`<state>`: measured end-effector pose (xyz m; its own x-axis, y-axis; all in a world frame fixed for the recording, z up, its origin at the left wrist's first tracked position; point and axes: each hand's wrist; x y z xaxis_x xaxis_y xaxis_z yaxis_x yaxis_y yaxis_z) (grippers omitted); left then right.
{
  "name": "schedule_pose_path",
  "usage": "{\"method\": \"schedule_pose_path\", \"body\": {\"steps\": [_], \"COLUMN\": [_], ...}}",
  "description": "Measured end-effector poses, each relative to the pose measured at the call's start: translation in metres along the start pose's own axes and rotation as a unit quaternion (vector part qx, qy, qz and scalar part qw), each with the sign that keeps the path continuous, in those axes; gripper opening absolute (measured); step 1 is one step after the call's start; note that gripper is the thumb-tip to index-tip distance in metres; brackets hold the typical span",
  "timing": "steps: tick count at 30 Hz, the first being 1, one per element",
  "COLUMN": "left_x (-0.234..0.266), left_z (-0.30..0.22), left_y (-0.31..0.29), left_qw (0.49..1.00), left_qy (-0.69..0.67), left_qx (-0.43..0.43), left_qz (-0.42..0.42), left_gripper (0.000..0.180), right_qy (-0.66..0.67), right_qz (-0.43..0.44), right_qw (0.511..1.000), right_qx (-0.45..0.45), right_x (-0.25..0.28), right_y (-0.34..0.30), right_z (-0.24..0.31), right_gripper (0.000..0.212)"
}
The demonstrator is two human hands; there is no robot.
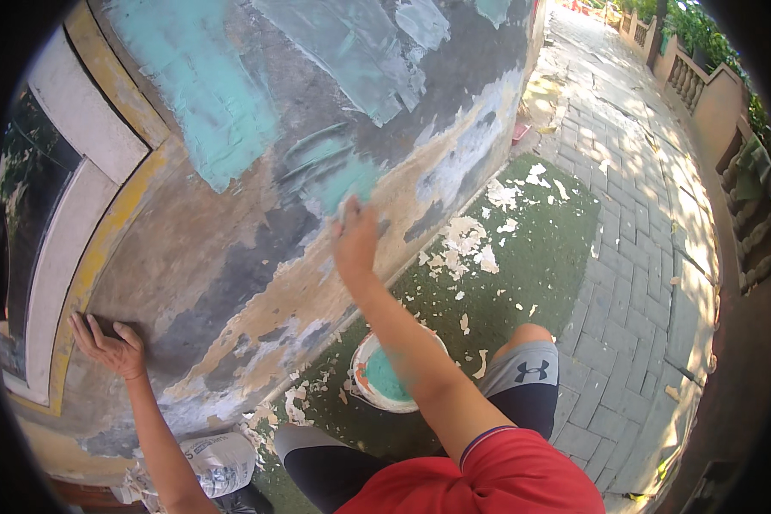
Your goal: The person applies plaster to an exterior wall using a putty knife, dipping the knife into a bucket of plaster mixture between applications.
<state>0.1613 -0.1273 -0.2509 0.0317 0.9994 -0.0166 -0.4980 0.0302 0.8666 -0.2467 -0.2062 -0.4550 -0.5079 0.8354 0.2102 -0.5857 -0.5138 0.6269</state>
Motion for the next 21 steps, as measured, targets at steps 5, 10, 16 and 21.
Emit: {"method": "schedule_pose_path", "body": {"steps": [5, 10, 16, 21], "left_x": [0.002, 0.002, 0.0, 0.003], "left_z": [0.004, 0.003, 0.0, 0.005], "left_y": [-0.005, -0.005, 0.0, -0.006], "left_qw": [1.0, 1.0, 1.0, 1.0], "left_qy": [0.003, 0.006, 0.001, -0.009], "left_qx": [-0.003, 0.001, 0.004, 0.007], "left_qz": [0.009, 0.008, 0.004, 0.007], "left_gripper": [0.05, 0.049, 0.05, 0.051], "right_qy": [0.115, 0.014, -0.059, 0.076], "right_qz": [0.09, 0.027, -0.03, 0.129], "right_qw": [0.987, 0.999, 0.997, 0.984], "right_qx": [0.071, -0.009, 0.034, 0.095], "right_x": [0.023, 0.057, 0.017, 0.014], "right_y": [-0.072, -0.027, 0.018, -0.063], "right_z": [0.054, 0.009, 0.01, 0.118], "right_gripper": [0.062, 0.057, 0.064, 0.085]}}
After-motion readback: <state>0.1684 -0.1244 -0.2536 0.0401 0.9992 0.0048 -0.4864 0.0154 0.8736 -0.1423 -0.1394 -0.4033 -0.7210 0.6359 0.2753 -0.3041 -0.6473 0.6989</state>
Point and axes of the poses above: each hand's wrist, its own y-axis towards the middle knuckle, its own x-axis out of the back of the hand, z = x × y, and after that the axes turned 5 degrees about -z, right-handed
